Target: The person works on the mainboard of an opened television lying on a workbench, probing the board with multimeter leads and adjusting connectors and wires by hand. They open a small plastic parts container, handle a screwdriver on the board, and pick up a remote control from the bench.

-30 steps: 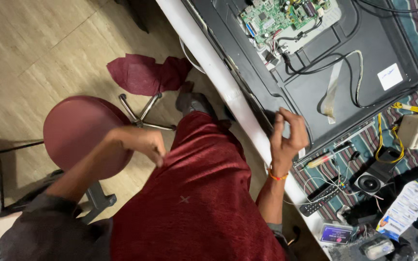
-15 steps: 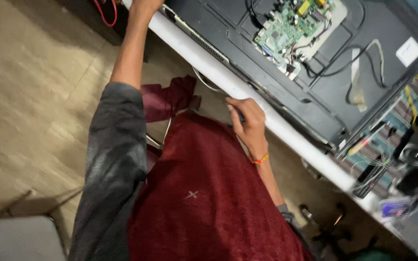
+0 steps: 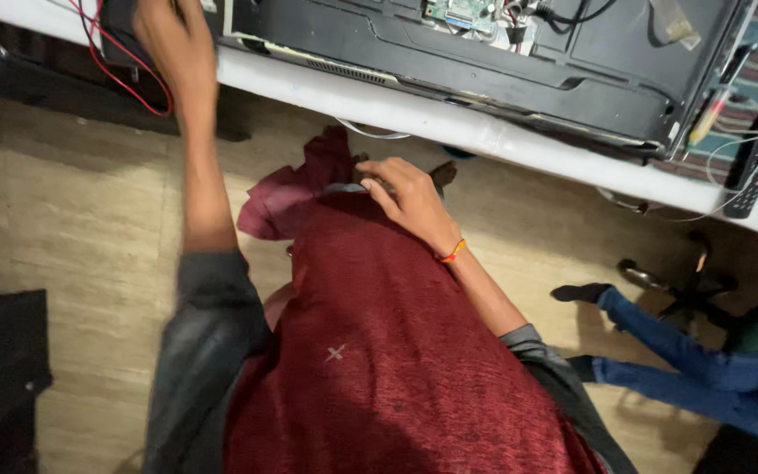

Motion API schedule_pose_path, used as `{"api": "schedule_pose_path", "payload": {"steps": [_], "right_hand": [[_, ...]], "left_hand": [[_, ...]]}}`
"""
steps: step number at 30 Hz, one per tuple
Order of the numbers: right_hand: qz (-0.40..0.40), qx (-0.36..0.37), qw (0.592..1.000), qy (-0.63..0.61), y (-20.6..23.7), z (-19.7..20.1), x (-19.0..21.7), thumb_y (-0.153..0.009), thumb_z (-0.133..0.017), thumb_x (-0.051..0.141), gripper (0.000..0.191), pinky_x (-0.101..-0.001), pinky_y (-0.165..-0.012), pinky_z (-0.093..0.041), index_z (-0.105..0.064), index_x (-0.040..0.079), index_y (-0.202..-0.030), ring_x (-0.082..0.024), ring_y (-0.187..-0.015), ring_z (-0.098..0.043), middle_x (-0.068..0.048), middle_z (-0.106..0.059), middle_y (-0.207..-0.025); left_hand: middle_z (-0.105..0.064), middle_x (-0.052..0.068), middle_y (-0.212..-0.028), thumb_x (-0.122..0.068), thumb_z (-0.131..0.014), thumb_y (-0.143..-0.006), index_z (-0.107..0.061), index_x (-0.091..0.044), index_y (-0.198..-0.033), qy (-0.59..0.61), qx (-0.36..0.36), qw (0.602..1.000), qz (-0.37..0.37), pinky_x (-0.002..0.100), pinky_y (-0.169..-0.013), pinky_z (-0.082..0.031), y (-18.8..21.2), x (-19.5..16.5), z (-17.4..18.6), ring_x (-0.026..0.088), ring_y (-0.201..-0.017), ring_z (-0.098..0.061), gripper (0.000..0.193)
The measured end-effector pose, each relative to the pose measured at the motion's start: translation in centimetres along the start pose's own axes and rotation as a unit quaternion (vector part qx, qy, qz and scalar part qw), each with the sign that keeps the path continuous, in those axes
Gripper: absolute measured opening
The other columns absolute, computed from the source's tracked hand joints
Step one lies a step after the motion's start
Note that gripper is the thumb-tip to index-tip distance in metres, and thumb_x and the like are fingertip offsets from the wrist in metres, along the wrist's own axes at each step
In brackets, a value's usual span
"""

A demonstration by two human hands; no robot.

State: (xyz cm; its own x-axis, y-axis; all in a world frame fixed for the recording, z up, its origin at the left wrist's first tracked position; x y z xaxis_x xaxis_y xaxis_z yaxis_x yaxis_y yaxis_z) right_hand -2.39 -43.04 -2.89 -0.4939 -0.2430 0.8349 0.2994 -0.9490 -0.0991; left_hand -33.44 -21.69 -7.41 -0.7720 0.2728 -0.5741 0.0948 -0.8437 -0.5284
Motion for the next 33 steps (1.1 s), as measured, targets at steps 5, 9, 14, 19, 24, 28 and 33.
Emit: {"api": "schedule_pose_path", "payload": {"steps": [5,9,14,19,24,28,33], "right_hand": [[-0.131,-0.13,0.953,-0.24,0.3,-3.1,-3.9,-0.112,-0.053,0.023,0.041,-0.0323,-0.091,-0.053,-0.048,0.006,-0.149,-0.018,-0.106,-0.067,-0.009,-0.071,-0.12],[-0.24,-0.226,0.827,-0.455,0.8,-4.8,-6.7,-0.12,-0.045,0.03,0.043,-0.03,-0.094,-0.049,-0.047,0.008,-0.157,-0.013,-0.107,-0.059,-0.005,-0.064,-0.121],[-0.255,-0.255,0.744,-0.563,1.7,-4.4,-6.7,-0.108,-0.052,0.028,0.027,-0.0365,-0.077,-0.06,-0.052,0.01,-0.129,-0.019,-0.088,-0.073,-0.011,-0.071,-0.096],[-0.338,-0.265,0.735,-0.525,2.3,-3.3,-6.8,-0.107,-0.058,0.032,0.021,-0.0329,-0.053,-0.056,-0.053,0.012,-0.111,-0.017,-0.06,-0.068,-0.007,-0.064,-0.077],[-0.42,-0.256,0.745,-0.449,3.3,-2.6,-8.5,-0.104,-0.059,0.032,0.023,-0.0303,-0.039,-0.046,-0.054,0.011,-0.097,-0.015,-0.043,-0.057,-0.005,-0.061,-0.064],[-0.429,-0.249,0.744,-0.448,4.2,-2.4,-9.5,-0.103,-0.058,0.032,0.024,-0.0305,-0.038,-0.047,-0.053,0.011,-0.094,-0.015,-0.042,-0.057,-0.005,-0.061,-0.063],[-0.418,-0.254,0.75,-0.446,4.2,-2.5,-10.1,-0.103,-0.06,0.033,0.025,-0.0303,-0.038,-0.047,-0.053,0.01,-0.095,-0.015,-0.042,-0.058,-0.006,-0.063,-0.063]], "left_hand": [[-0.07,0.012,-0.093,-0.009,-0.06,-0.105,-0.071,0.006,-0.112,0.278,0.217,0.919,0.179,0.029,-0.074,-0.052,11.1,-10.5,1.2,0.01,-0.085,-0.062,0.02],[-0.073,0.011,-0.097,-0.008,-0.059,-0.103,-0.068,0.003,-0.117,0.357,0.329,0.858,0.169,0.029,-0.071,-0.056,16.6,-15.6,-0.5,0.01,-0.083,-0.068,0.021],[-0.075,0.01,-0.091,-0.011,-0.064,-0.103,-0.069,0.003,-0.118,0.371,0.419,0.816,0.148,0.03,-0.07,-0.057,19.1,-16.9,-2.5,0.011,-0.08,-0.07,0.021],[-0.067,0.017,-0.076,-0.024,-0.066,-0.102,-0.073,0.001,-0.104,0.271,0.579,0.76,0.119,0.038,-0.063,-0.054,19.9,-17.1,-2.4,0.022,-0.066,-0.066,0.026],[-0.07,0.015,-0.078,-0.032,-0.067,-0.1,-0.074,-0.003,-0.091,0.208,0.594,0.775,-0.061,0.043,-0.065,-0.051,17.3,-17.9,1.3,0.029,-0.072,-0.067,0.032],[-0.072,0.007,-0.081,-0.034,-0.066,-0.098,-0.072,-0.007,-0.09,0.323,0.65,0.684,-0.072,0.037,-0.067,-0.053,13.8,-18.2,6.2,0.02,-0.072,-0.069,0.029],[-0.08,0.003,-0.083,-0.033,-0.077,-0.085,-0.074,-0.008,-0.084,0.34,0.807,0.483,0.005,0.033,-0.064,-0.057,10.9,-17.0,13.4,0.015,-0.076,-0.077,0.024]]}}
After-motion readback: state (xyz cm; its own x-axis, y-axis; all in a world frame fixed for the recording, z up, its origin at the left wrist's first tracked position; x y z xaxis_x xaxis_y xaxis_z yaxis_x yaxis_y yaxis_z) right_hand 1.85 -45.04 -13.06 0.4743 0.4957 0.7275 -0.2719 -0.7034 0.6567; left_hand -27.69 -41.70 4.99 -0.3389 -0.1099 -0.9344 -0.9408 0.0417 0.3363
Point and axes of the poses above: each hand's wrist, its own y-axis away from the middle knuckle, its own z-axis out of the back of the hand, x = y × z, the point moved 2 cm from there along -y, towards the middle knuckle
